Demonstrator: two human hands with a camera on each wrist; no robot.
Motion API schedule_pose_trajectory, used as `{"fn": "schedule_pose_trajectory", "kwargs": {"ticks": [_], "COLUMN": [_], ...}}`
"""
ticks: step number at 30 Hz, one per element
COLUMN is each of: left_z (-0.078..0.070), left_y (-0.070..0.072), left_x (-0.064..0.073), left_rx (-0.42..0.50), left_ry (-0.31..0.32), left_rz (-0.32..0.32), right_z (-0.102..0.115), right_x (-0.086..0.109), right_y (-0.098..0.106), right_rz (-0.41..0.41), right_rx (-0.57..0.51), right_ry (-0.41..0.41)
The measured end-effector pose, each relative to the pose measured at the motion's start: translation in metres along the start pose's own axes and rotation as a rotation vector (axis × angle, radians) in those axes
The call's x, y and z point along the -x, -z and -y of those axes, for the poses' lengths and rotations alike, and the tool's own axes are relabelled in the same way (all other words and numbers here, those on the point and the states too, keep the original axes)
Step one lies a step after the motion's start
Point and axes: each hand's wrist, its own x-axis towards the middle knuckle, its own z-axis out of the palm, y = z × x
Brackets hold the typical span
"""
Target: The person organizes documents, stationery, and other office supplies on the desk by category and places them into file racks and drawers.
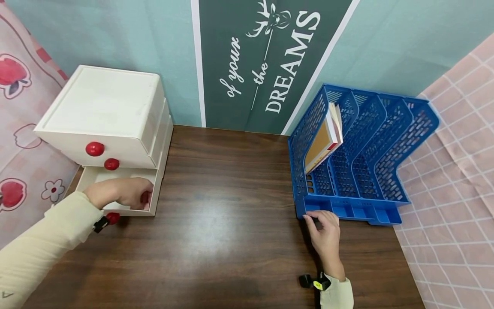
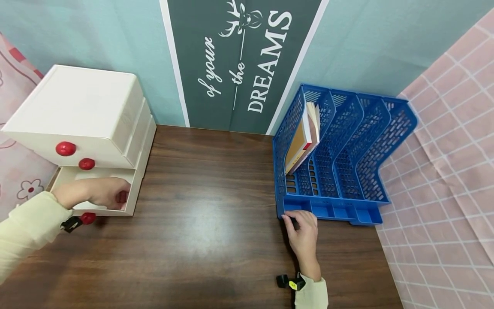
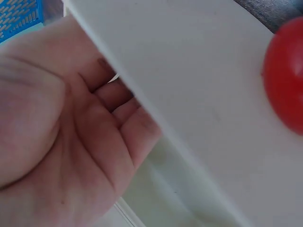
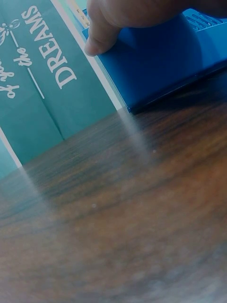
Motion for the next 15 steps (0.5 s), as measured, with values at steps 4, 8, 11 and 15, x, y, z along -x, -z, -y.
{"fn": "schedule_pose_trajectory", "kwargs": {"ticks": [4,8,11,15], "left_z": [-0.0004,-0.0008,-0.0011,-0.0019], "left_y": [-0.0008,-0.0012,-0.0009,-0.0013], "left_x": [0.0005,0.0008,0.0017,0.0026], "left_rx": [-0.011,0.000,0.005,0.000], "left_ry": [-0.006,-0.004,0.008,0.016], "left_rz": [-0.016,-0.020,-0.018,-0.022], "right_z": [0.0009,0.0010,0.0000,-0.0011], "right_x": [0.0002,0.0008,0.0009,0.0005], "right_y": [0.0006,0.0005,-0.0002,-0.0008], "right_rz": [0.004,0.006,0.000,-0.015], "right_rx": [-0.002,-0.006,-0.009,-0.011], "right_ry": [-0.008,-0.009,0.001,0.016]}}
